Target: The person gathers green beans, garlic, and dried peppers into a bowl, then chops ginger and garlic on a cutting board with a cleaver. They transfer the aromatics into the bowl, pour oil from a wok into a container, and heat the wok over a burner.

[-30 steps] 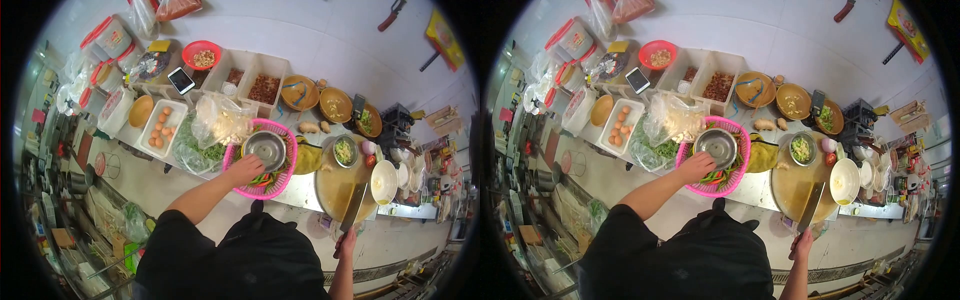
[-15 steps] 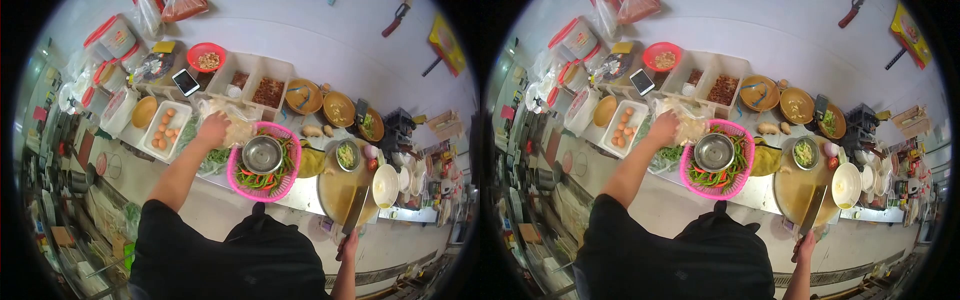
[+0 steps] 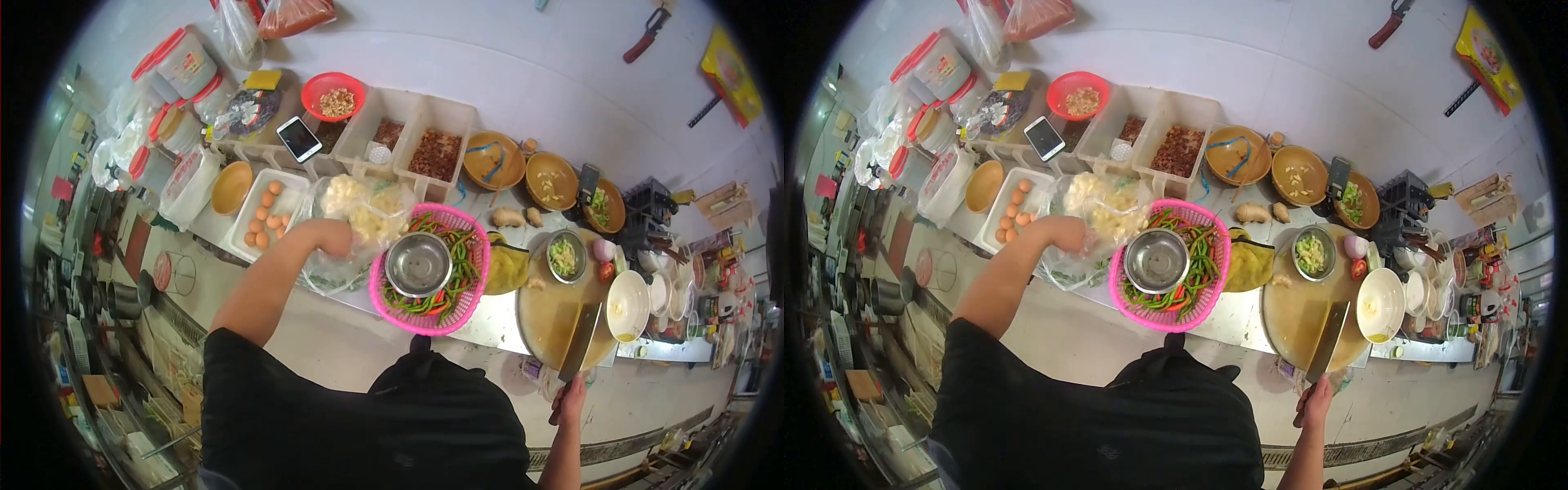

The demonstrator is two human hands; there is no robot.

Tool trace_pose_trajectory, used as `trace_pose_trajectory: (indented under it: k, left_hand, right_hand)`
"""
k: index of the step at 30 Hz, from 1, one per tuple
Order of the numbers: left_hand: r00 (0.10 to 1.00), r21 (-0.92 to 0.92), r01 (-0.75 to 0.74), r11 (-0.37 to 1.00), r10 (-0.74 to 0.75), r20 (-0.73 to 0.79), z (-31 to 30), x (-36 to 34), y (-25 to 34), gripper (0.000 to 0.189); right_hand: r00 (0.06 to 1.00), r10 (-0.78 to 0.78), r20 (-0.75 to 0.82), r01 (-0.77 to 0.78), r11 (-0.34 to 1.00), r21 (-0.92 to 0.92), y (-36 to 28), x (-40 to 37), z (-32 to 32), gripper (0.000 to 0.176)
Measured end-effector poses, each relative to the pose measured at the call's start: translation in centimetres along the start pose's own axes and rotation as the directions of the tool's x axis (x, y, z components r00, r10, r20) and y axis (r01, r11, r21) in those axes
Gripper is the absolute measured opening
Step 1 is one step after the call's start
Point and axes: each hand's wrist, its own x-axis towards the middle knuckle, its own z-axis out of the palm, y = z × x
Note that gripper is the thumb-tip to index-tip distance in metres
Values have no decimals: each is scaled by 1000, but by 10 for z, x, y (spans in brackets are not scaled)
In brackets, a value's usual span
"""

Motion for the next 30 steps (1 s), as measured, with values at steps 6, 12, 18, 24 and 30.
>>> trace_pose_trajectory:
  k: [6,12,18,24,30]
  left_hand:
    - [886,-322,-47,946,-110,-451,19,71,1,42]
    - [651,156,-273,949,301,-696,-9,76,25,38]
    - [713,76,-215,974,210,-670,6,100,25,52]
    - [811,78,55,995,1,-585,19,107,26,39]
    - [632,-134,-159,978,-4,-775,37,83,19,32]
  right_hand:
    - [1000,5,17,-5,1000,1,3,3,-2,41]
    - [1000,-10,17,11,1000,-9,2,0,-2,40]
    - [1000,1,-11,0,1000,10,7,2,-1,40]
    - [1000,4,9,-4,1000,-10,7,3,-5,40]
    - [1000,18,-24,-17,1000,20,8,1,-3,41]
